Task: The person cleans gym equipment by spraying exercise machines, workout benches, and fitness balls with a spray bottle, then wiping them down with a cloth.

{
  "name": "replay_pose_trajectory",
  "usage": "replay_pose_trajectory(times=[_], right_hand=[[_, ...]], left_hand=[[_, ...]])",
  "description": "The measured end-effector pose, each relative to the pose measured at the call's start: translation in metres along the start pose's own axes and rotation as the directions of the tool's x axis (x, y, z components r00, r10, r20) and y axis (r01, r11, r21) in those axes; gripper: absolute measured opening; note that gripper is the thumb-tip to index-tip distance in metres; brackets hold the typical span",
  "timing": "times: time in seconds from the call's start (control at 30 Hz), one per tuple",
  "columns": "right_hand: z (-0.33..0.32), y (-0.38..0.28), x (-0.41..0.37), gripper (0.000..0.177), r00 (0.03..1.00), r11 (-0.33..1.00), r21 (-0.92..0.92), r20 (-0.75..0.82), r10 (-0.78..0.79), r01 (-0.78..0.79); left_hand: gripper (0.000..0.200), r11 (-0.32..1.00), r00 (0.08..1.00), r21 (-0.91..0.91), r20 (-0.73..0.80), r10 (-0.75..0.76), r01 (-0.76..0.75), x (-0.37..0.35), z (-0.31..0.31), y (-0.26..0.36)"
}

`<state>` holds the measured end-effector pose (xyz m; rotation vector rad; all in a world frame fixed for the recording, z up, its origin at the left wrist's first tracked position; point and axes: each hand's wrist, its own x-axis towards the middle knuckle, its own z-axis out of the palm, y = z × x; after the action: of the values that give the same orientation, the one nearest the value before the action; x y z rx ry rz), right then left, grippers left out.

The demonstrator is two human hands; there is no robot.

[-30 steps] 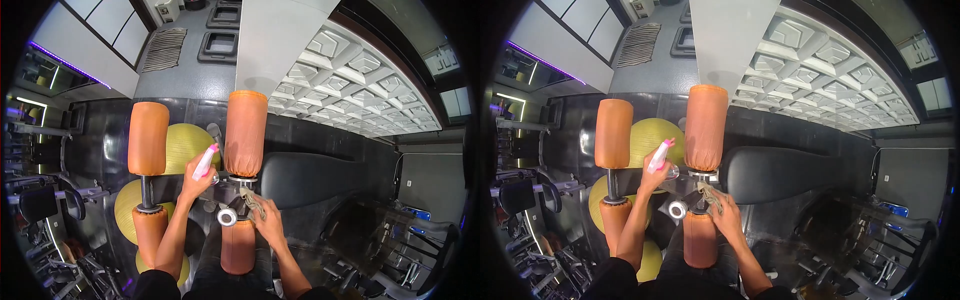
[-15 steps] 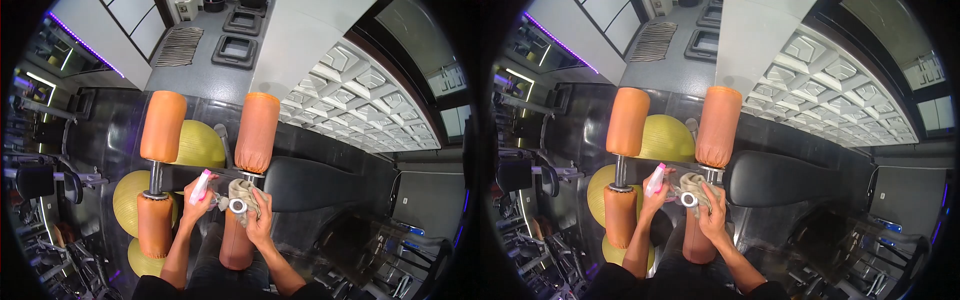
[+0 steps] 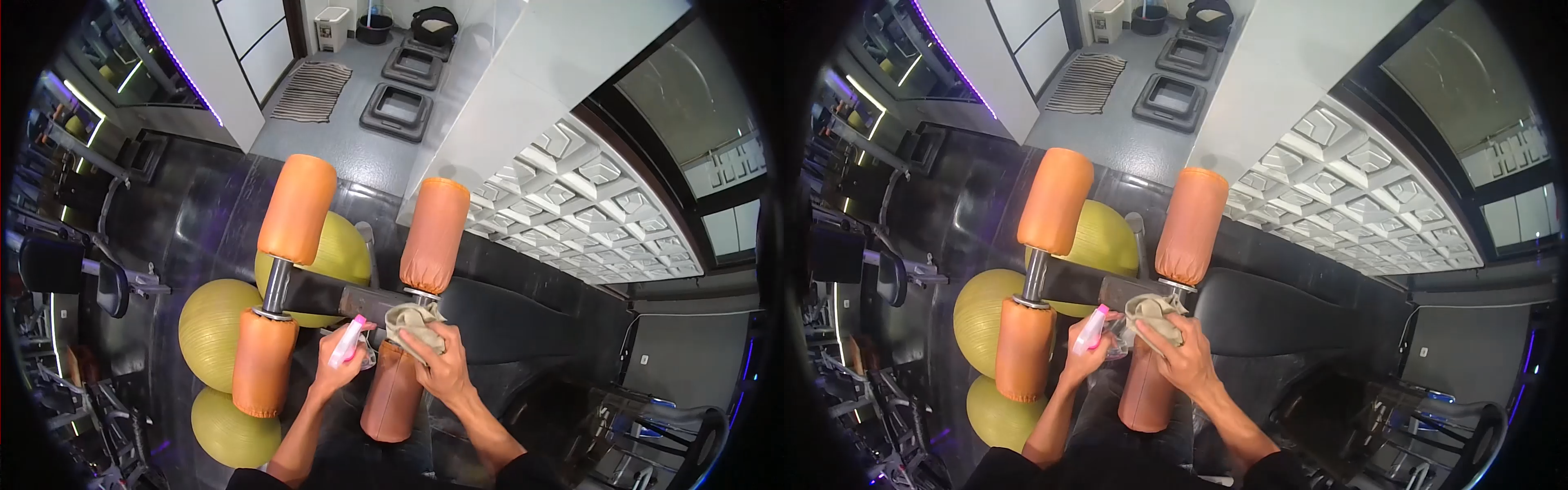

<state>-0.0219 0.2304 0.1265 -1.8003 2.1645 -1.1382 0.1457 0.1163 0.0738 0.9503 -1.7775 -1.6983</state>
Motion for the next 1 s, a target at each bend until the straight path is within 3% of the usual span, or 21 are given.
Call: replay_pose_trajectory(times=[0.07,0.13,0.2,0.3,0.33,0.4,0.47,0.53,0.57,0.63,0.73,0.8,0.87,0.9,0.97,1.0], right_hand=[[-0.007,0.001,0.003,0.061,0.997,0.996,-0.058,0.005,-0.072,0.073],[-0.011,0.001,0.008,0.055,0.981,0.976,-0.159,0.154,-0.122,0.147],[-0.014,-0.008,0.029,0.05,0.973,0.972,-0.186,0.205,-0.103,0.143],[-0.012,-0.027,0.064,0.038,0.949,0.965,-0.262,0.302,0.086,-0.004],[-0.008,-0.026,0.072,0.038,0.949,0.964,-0.268,0.304,0.085,0.0],[0.002,-0.019,0.078,0.038,0.887,0.937,-0.329,0.393,0.245,-0.113],[0.006,-0.019,0.067,0.036,0.895,0.939,-0.325,0.375,0.24,-0.115],[0.006,-0.025,0.042,0.04,0.99,0.936,-0.353,0.127,0.06,-0.012],[0.007,-0.023,0.027,0.04,0.991,0.935,-0.354,0.122,0.056,-0.009],[0.009,-0.013,-0.003,0.051,0.999,0.983,-0.181,-0.012,0.038,-0.04],[0.01,-0.006,-0.009,0.055,0.995,0.992,-0.089,-0.053,0.079,-0.083],[0.012,0.005,0.007,0.041,0.962,0.967,0.05,-0.099,0.253,-0.249],[0.011,0.03,0.035,0.031,0.895,0.825,0.351,0.115,0.431,-0.442],[0.014,0.041,0.04,0.031,0.896,0.825,0.354,0.115,0.429,-0.441],[0.026,0.063,0.04,0.03,0.718,0.429,0.58,0.498,0.486,-0.693],[0.036,0.072,0.03,0.03,0.721,0.431,0.582,0.496,0.484,-0.69]], left_hand=[[0.035,1.0,1.0,-0.019,-0.018,0.002,-0.003,-0.006,-0.005,-0.003],[0.035,0.999,0.999,-0.032,-0.042,0.01,-0.011,-0.011,-0.012,-0.007],[0.034,1.0,1.0,0.021,-0.009,-0.01,0.01,-0.018,-0.02,-0.013],[0.034,0.999,0.999,0.04,0.015,0.033,-0.034,-0.025,-0.024,-0.013],[0.034,0.999,0.999,0.033,0.014,0.035,-0.036,-0.026,-0.023,-0.012],[0.033,1.0,1.0,0.017,0.02,0.008,-0.009,-0.03,-0.022,-0.01],[0.032,0.998,0.999,0.049,0.033,0.034,-0.036,-0.036,-0.021,-0.011],[0.032,0.999,1.0,0.035,0.018,0.005,-0.006,-0.043,-0.017,-0.009],[0.032,0.999,0.999,0.035,-0.001,0.036,-0.036,-0.044,-0.013,-0.005],[0.032,0.999,0.999,0.039,0.011,0.031,-0.032,-0.05,-0.011,-0.004],[0.033,1.0,1.0,0.019,0.016,0.011,-0.012,-0.064,-0.008,-0.002],[0.034,0.997,0.999,0.071,0.034,0.033,-0.035,-0.074,-0.009,-0.004],[0.034,0.996,0.998,0.074,0.025,0.052,-0.054,-0.081,-0.01,0.0],[0.034,0.996,0.999,0.069,0.021,0.048,-0.049,-0.084,-0.01,0.0],[0.035,0.997,0.998,0.064,0.027,0.05,-0.052,-0.089,-0.009,0.001],[0.035,0.997,0.999,0.068,0.03,0.039,-0.041,-0.091,-0.008,0.001]])
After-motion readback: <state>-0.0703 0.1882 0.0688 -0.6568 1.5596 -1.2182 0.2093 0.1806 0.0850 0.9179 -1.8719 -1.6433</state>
